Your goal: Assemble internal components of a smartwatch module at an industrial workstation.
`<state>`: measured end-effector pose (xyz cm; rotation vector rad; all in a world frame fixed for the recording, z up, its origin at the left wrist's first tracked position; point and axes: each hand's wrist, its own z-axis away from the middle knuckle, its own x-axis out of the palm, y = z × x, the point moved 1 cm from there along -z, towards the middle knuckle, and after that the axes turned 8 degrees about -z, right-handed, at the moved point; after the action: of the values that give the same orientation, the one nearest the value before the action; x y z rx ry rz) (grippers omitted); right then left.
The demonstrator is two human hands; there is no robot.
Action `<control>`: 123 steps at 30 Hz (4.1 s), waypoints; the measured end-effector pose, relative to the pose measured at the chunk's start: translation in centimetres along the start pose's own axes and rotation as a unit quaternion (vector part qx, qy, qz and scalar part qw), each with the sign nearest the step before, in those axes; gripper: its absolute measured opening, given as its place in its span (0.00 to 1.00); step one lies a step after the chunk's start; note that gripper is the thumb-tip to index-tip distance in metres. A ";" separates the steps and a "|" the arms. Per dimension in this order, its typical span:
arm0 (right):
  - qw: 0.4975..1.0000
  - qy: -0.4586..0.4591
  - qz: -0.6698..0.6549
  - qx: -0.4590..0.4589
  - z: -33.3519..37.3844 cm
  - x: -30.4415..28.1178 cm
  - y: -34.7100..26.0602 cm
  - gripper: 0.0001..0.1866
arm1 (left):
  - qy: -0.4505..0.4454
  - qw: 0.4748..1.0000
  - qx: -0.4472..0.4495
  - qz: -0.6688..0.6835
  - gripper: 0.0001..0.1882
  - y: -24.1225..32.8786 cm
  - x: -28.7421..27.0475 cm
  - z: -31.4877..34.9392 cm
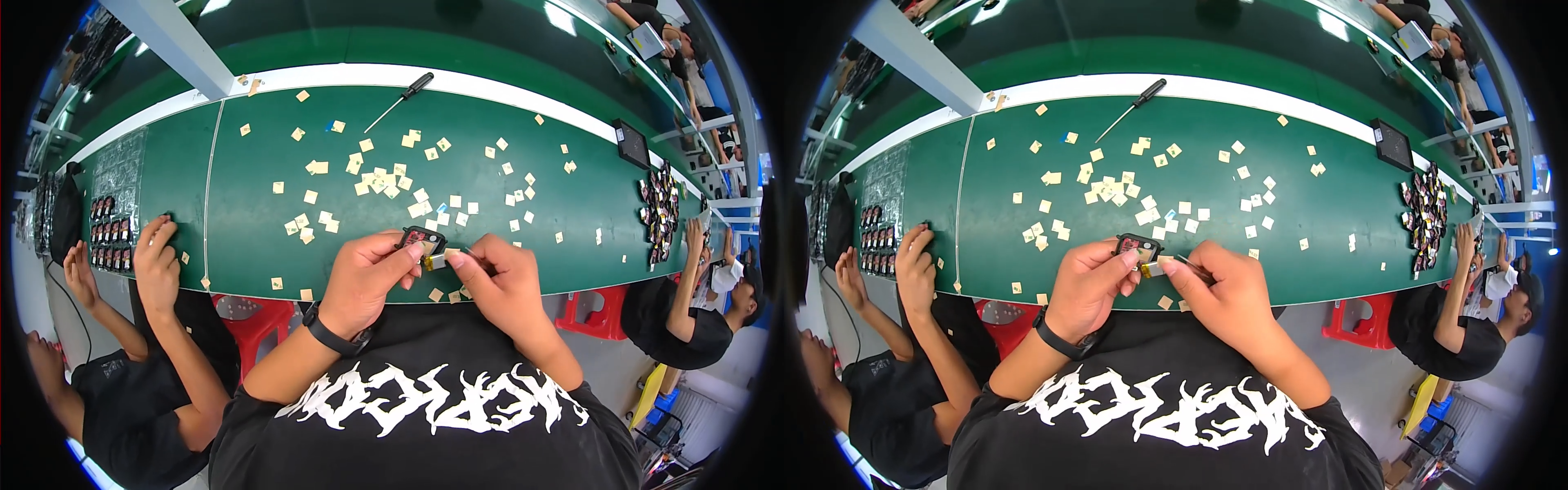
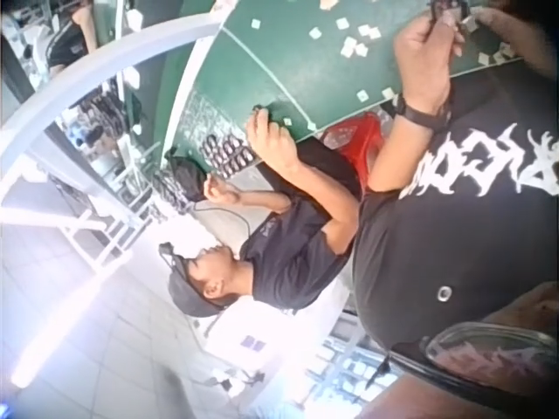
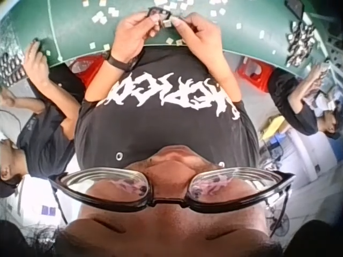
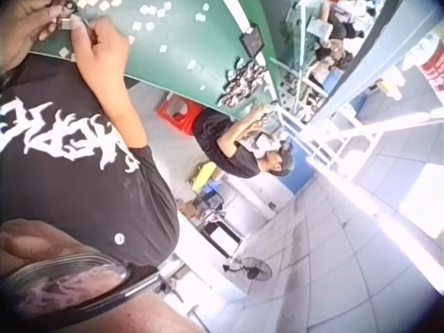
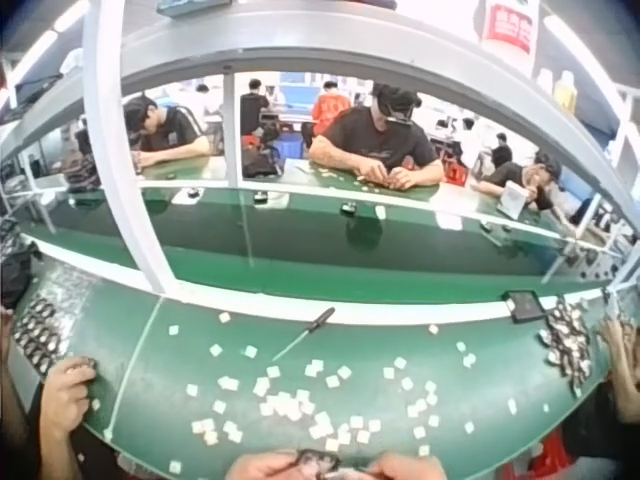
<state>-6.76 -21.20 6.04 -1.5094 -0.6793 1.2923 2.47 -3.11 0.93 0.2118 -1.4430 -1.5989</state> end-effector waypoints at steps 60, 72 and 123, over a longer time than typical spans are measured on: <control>0.944 -0.049 -0.281 0.165 -0.1 1.6 1.1 0.05 | 0.026 0.984 0.086 -0.150 0.12 -1.7 1.2 0.7; 0.963 -0.009 -0.241 0.120 0.4 2.7 1.9 0.05 | 0.055 0.960 0.107 -0.254 0.11 -1.7 1.3 0.8; 0.965 0.251 -0.053 0.057 -0.9 -9.3 7.4 0.10 | -0.039 0.995 0.023 0.087 0.16 -0.9 0.1 0.1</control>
<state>-9.77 -32.23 2.72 -1.5949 -0.3426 0.8019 1.85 -3.24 0.27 0.0489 -1.5151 -1.4479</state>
